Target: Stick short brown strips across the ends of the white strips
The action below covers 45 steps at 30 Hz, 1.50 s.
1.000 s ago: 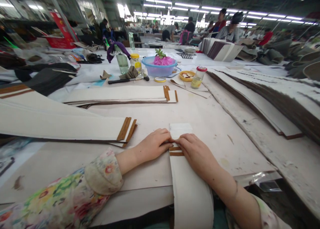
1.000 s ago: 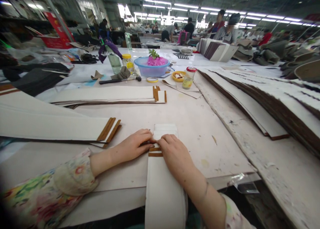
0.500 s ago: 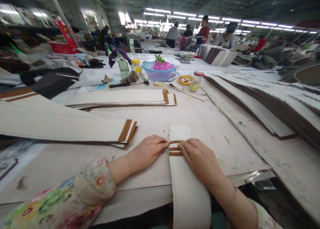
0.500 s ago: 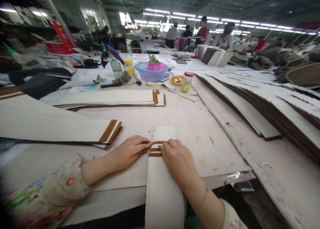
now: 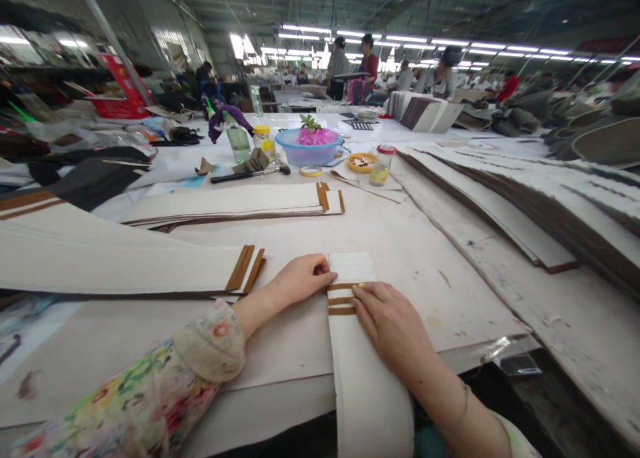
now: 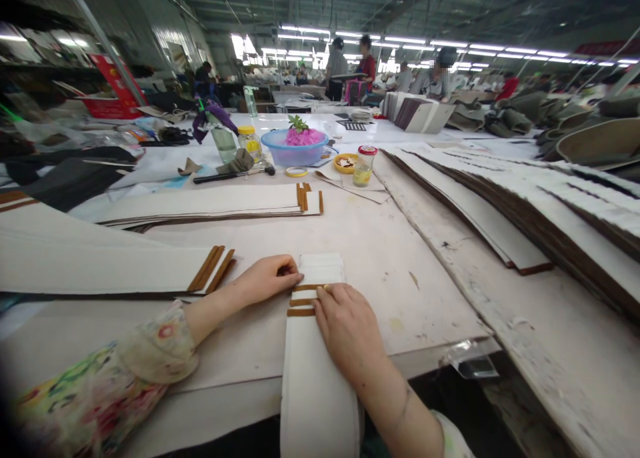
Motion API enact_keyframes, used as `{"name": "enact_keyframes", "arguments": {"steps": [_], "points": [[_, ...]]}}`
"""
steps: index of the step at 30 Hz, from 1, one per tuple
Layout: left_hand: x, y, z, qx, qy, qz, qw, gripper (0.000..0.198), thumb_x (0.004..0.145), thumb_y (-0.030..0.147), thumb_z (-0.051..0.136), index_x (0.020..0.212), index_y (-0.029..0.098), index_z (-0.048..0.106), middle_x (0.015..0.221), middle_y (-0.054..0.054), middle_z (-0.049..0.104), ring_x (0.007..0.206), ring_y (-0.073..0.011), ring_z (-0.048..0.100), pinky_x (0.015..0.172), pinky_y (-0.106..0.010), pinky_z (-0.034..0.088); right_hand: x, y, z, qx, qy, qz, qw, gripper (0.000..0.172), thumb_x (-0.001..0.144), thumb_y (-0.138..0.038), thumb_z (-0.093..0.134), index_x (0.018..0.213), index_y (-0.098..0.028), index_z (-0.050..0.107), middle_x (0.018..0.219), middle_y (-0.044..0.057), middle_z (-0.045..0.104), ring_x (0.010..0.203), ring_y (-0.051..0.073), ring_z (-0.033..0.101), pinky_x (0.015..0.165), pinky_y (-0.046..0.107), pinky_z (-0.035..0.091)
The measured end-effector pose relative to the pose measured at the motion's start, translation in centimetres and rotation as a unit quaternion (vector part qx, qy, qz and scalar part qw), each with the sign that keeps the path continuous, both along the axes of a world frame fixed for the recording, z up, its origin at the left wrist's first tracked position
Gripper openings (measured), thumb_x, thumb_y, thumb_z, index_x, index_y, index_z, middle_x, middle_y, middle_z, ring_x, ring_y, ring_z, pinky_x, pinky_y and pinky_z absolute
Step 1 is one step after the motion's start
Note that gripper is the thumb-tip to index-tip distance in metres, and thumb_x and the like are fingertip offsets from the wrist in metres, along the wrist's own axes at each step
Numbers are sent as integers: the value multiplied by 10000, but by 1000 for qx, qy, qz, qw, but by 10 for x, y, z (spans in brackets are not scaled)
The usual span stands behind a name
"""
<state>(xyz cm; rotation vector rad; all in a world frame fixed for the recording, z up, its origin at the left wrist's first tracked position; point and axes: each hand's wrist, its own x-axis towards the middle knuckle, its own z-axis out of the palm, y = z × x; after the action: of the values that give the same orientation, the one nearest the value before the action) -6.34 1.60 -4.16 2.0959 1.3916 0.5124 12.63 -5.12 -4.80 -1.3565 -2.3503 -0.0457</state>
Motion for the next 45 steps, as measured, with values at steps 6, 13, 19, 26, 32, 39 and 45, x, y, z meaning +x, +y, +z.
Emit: {"name": "enact_keyframes", "arguments": {"steps": [6, 13, 19, 26, 32, 39, 45], "points": [[7, -5, 8, -26, -104, -20, 994, 177, 749, 313, 511, 673, 154, 503, 647, 28, 512, 620, -108, 458, 579, -211, 373, 1, 0, -3, 15, 27, 1, 1000, 243, 872, -215, 412, 996, -137, 605, 933, 97, 619, 880, 199, 561, 810, 351, 465], [21, 2, 25, -158, -161, -26, 974, 326, 807, 438, 414, 929, 150, 505, 668, 37, 453, 600, -93, 433, 546, -200, 363, 2, -3, -4, 52, 62, 2, 997, 228, 870, -209, 418, 939, -144, 626, 938, 84, 640, 865, 192, 582, 798, 332, 480], [48, 22, 23, -245, -151, -152, 945, 473, 725, 174, 495, 1180, 127, 378, 792, 2, 577, 596, -82, 472, 582, -201, 386, 2, -3, -3, 31, 69, 19, 997, 212, 865, -210, 433, 950, -150, 618, 965, 71, 632, 889, 193, 566, 812, 343, 469], [57, 27, 15, -86, -13, -147, 985, 349, 656, 94, 526, 999, 136, 575, 906, -30, 621, 799, -136, 555, 760, -237, 424, 2, -2, -1, 18, 94, 32, 995, 217, 869, -198, 421, 916, -144, 626, 929, 71, 638, 876, 182, 566, 806, 331, 466], [58, 17, 19, 22, 69, -138, 988, 196, 710, 133, 500, 870, 160, 611, 860, -25, 630, 773, -149, 561, 701, -239, 434, 2, -2, -1, 10, 101, 24, 995, 216, 864, -193, 428, 932, -135, 625, 947, 81, 637, 886, 191, 568, 817, 340, 463], [59, 8, 17, 110, 115, -174, 972, 201, 793, 130, 437, 869, 167, 620, 883, -40, 605, 842, -154, 549, 768, -252, 427, 1, -3, 1, -14, 97, 21, 995, 218, 870, -202, 413, 937, -156, 615, 955, 77, 630, 900, 185, 560, 830, 333, 458], [59, 5, 16, 129, 152, -203, 959, 201, 806, 133, 427, 872, 173, 613, 853, -39, 579, 817, -159, 528, 766, -268, 424, 0, -2, 1, -24, 97, 24, 995, 219, 868, -190, 404, 917, -150, 614, 927, 80, 630, 891, 194, 560, 812, 340, 458]]}}
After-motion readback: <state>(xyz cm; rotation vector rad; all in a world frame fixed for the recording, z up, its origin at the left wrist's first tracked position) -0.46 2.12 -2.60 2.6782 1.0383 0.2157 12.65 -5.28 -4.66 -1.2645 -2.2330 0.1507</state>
